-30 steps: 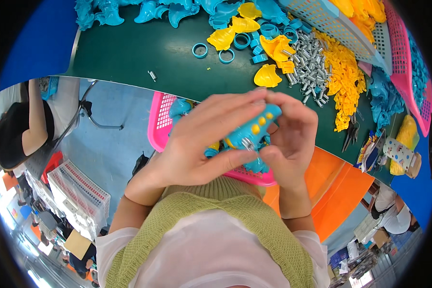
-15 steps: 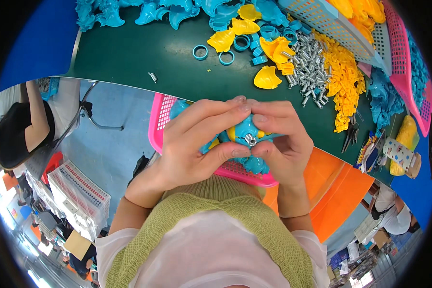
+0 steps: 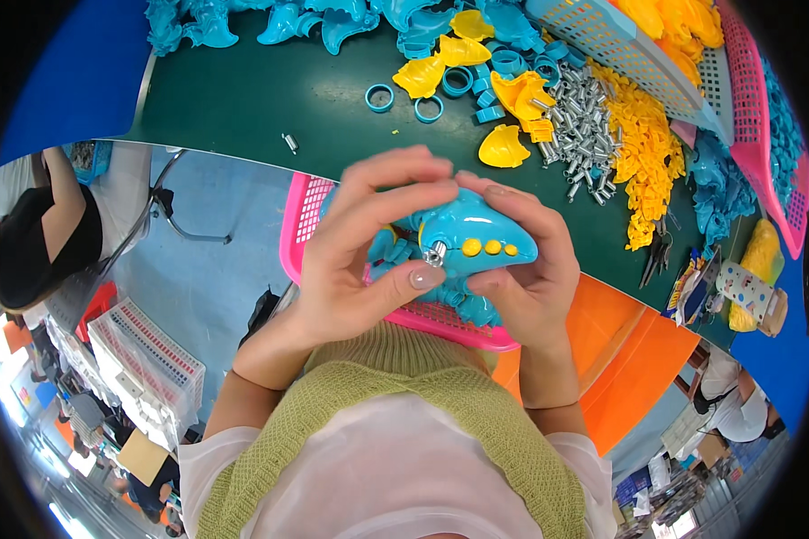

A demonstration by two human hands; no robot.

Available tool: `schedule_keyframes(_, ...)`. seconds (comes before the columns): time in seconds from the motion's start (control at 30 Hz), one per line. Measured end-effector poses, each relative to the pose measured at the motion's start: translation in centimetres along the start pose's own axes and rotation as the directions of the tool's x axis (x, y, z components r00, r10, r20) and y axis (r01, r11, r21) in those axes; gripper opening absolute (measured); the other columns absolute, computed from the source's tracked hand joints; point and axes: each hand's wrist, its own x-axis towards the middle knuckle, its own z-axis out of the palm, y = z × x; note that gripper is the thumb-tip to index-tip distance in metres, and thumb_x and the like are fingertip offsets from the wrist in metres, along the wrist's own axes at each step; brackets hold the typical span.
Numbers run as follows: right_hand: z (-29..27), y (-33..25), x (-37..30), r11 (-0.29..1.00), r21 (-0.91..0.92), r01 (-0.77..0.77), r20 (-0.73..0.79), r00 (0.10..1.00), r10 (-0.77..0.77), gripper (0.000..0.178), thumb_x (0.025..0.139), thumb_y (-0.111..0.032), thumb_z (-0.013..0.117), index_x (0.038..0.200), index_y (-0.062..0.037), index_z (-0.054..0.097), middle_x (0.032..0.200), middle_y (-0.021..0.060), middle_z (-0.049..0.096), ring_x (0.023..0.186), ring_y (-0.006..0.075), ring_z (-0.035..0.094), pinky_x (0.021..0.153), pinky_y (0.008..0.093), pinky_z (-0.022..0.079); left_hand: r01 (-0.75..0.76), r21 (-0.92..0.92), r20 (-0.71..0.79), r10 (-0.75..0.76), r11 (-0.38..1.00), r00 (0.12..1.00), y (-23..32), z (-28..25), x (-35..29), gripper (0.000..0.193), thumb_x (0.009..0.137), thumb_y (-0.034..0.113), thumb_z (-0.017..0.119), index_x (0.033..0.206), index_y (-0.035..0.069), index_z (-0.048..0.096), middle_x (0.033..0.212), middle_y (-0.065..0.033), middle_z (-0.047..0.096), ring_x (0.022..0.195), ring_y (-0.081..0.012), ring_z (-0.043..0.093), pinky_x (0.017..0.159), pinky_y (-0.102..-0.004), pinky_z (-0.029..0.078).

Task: Assemble small plastic dinosaur figurines by snapping together various colored pieces.

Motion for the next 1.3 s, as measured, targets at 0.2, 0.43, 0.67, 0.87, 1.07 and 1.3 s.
schedule_keyframes(0.2, -0.2, -1.0, 0.4, 0.953, -0.298, 0.048, 0.06, 0.998, -0.032, 0.055, 0.07, -0.014, 0.074, 0.116, -0.0002, 0.048, 0.121, 0.0181, 0.047, 0.108, 0.0259, 0.05, 0.091, 0.035, 0.041, -0.151, 0.133, 0.074, 0.142, 0.98, 0.987, 0.4, -0.1, 0.7, 0.051, 0.069, 0.006, 0.071, 0.116, 0.0, 0.053, 0.119, -0.016, 0.048, 0.106, -0.0256, 0.051, 0.086, -0.0349, 0.045)
schedule_keyframes(0.43, -0.4, 0.1, 0.1, 0.988, -0.11, 0.113, -0.029, 0.993, -0.116, 0.044, 0.074, -0.016, 0.07, 0.11, 0.0019, 0.052, 0.115, 0.0168, 0.05, 0.107, 0.0272, 0.051, 0.089, 0.0347, 0.042, 0.041, -0.457, -0.077, -0.086, 0.888, 0.993, 0.1, 0.7, 0.0, 0.047, 0.07, 0.01, 0.074, 0.111, 0.0, 0.055, 0.119, -0.018, 0.048, 0.112, -0.027, 0.049, 0.09, -0.0361, 0.044)
schedule_keyframes(0.67, -0.2, -0.2, -0.2, 0.961, -0.205, 0.185, -0.076, 0.976, -0.204, 0.04, 0.071, -0.017, 0.072, 0.104, 0.0012, 0.058, 0.107, 0.0157, 0.055, 0.098, 0.0256, 0.056, 0.082, 0.0328, 0.047, -0.041, -0.075, 0.017, 0.043, 0.996, 0.999, 0.1, -0.1, 0.4, 0.05, 0.065, 0.012, 0.077, 0.108, -0.001, 0.055, 0.113, -0.0173, 0.052, 0.109, -0.0284, 0.051, 0.088, -0.0357, 0.045)
schedule_keyframes(0.87, -0.8, -0.3, -0.2, 0.945, -0.252, 0.209, -0.017, 0.975, -0.221, 0.04, 0.068, -0.017, 0.074, 0.101, 0.0006, 0.061, 0.099, 0.0147, 0.059, 0.093, 0.025, 0.059, 0.077, 0.0321, 0.048, -0.037, -0.259, -0.037, 0.028, 0.965, 0.999, -0.5, 0.7, -0.5, 0.049, 0.065, 0.012, 0.077, 0.107, 0.0, 0.056, 0.111, -0.0176, 0.054, 0.107, -0.0286, 0.053, 0.086, -0.0358, 0.046)
schedule_keyframes(1.07, -0.6, -0.6, -0.1, 0.967, -0.197, 0.165, -0.029, 0.984, -0.173, 0.041, 0.069, -0.016, 0.074, 0.103, 0.0006, 0.06, 0.102, 0.015, 0.058, 0.096, 0.0258, 0.057, 0.08, 0.0328, 0.047, -0.064, -0.245, -0.046, 0.054, 0.967, 0.997, -0.6, 0.7, -0.5, 0.049, 0.065, 0.014, 0.077, 0.107, 0.0, 0.056, 0.112, -0.0178, 0.053, 0.107, -0.0286, 0.053, 0.088, -0.0365, 0.045)
schedule_keyframes(1.3, -0.3, -0.4, -0.1, 0.993, -0.002, 0.121, -0.094, 0.988, -0.121, 0.042, 0.068, -0.015, 0.074, 0.104, -0.0011, 0.057, 0.107, 0.0148, 0.055, 0.103, 0.025, 0.054, 0.085, 0.0326, 0.045, 0.005, -0.246, 0.015, -0.001, 0.969, 1.0, 0.1, 0.3, 0.2, 0.053, 0.065, 0.016, 0.077, 0.109, 0.0, 0.053, 0.114, -0.022, 0.051, 0.108, -0.0326, 0.052, 0.09, -0.0406, 0.043)
